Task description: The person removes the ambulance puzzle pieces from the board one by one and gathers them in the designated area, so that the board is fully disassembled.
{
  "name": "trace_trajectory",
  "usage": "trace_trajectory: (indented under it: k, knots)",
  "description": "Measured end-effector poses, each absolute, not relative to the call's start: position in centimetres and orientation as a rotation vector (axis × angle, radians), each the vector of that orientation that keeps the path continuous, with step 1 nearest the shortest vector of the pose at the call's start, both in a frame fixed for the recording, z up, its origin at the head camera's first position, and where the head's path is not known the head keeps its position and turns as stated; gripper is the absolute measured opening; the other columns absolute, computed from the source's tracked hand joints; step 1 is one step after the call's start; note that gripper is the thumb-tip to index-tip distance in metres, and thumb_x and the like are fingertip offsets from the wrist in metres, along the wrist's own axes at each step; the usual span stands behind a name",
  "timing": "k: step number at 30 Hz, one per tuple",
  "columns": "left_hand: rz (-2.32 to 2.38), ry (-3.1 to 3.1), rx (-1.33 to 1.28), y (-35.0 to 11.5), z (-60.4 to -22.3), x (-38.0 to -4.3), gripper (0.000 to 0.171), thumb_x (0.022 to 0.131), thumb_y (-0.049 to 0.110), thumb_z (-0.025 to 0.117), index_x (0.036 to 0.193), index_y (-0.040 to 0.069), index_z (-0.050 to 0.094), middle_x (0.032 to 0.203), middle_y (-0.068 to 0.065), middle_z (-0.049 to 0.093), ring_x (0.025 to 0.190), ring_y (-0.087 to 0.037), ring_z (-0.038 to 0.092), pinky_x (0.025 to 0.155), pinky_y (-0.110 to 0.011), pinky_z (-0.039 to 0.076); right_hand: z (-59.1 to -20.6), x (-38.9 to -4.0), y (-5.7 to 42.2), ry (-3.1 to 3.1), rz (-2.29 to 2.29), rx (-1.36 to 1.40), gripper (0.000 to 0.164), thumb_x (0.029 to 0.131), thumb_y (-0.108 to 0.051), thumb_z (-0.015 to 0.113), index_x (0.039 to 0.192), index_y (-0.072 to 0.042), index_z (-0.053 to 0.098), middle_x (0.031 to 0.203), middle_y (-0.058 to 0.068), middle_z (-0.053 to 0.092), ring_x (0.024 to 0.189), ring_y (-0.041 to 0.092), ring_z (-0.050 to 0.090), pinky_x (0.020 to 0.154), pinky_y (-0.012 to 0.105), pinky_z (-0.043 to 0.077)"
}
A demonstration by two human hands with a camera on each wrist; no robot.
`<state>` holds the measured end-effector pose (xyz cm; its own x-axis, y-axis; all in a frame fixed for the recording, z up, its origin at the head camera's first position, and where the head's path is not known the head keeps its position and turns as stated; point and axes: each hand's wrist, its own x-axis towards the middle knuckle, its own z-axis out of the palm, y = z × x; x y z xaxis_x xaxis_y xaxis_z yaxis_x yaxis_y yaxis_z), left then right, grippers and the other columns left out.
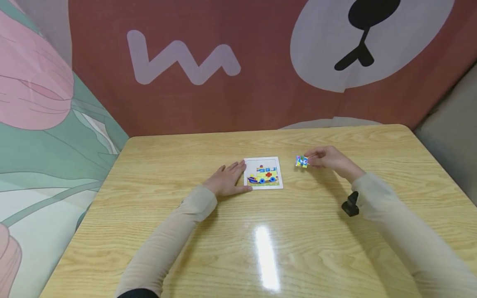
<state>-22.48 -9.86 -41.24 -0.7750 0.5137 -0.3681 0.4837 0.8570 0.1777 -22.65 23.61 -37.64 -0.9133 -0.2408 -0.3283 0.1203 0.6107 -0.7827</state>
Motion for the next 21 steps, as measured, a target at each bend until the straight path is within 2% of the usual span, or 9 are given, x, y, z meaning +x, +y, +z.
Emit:
trace_trajectory:
  k: [9,15,21]
  knots:
    - [0.09,2.622,0.737,-9.8,-41.1,-22.4,0.089,0.091,0.068,0.038,0.155,0.016,0.006,0.163,0.003,0.0,0.151,-0.017,0.005,0.123,-0.049,0.011,-38.2,-22.6,24.4,2.431,-1.195,-0.089,0.042,0.097,-0.015,0.054,0.134,0.006,0.049,0.114,0.014,0.063,0.09,0.005,0.061,0.085,0.03,0.054]
    - [0.096,2.616,0.737,-9.8,-41.0,-22.3,0.089,0.091,0.069,0.038,0.155,0.016,0.005,0.163,0.004,-0.001,0.151,-0.017,0.005,0.123,-0.049,0.01,-38.8,-22.7,24.8,2.419,-1.204,-0.094,0.041,0.095,-0.009,0.055,0.131,0.009,0.049,0.103,0.006,0.065,0.082,0.0,0.059,0.074,0.02,0.052]
    - [0.096,2.617,0.736,-9.8,-40.9,-22.3,0.089,0.091,0.069,0.038,0.155,0.016,0.006,0.163,0.004,-0.001,0.151,-0.016,0.005,0.123,-0.049,0.01,-39.4,-22.9,24.8,2.34,-1.28,-0.075,0.04,0.095,-0.002,0.054,0.131,0.014,0.046,0.101,0.001,0.065,0.081,-0.005,0.059,0.076,0.017,0.055]
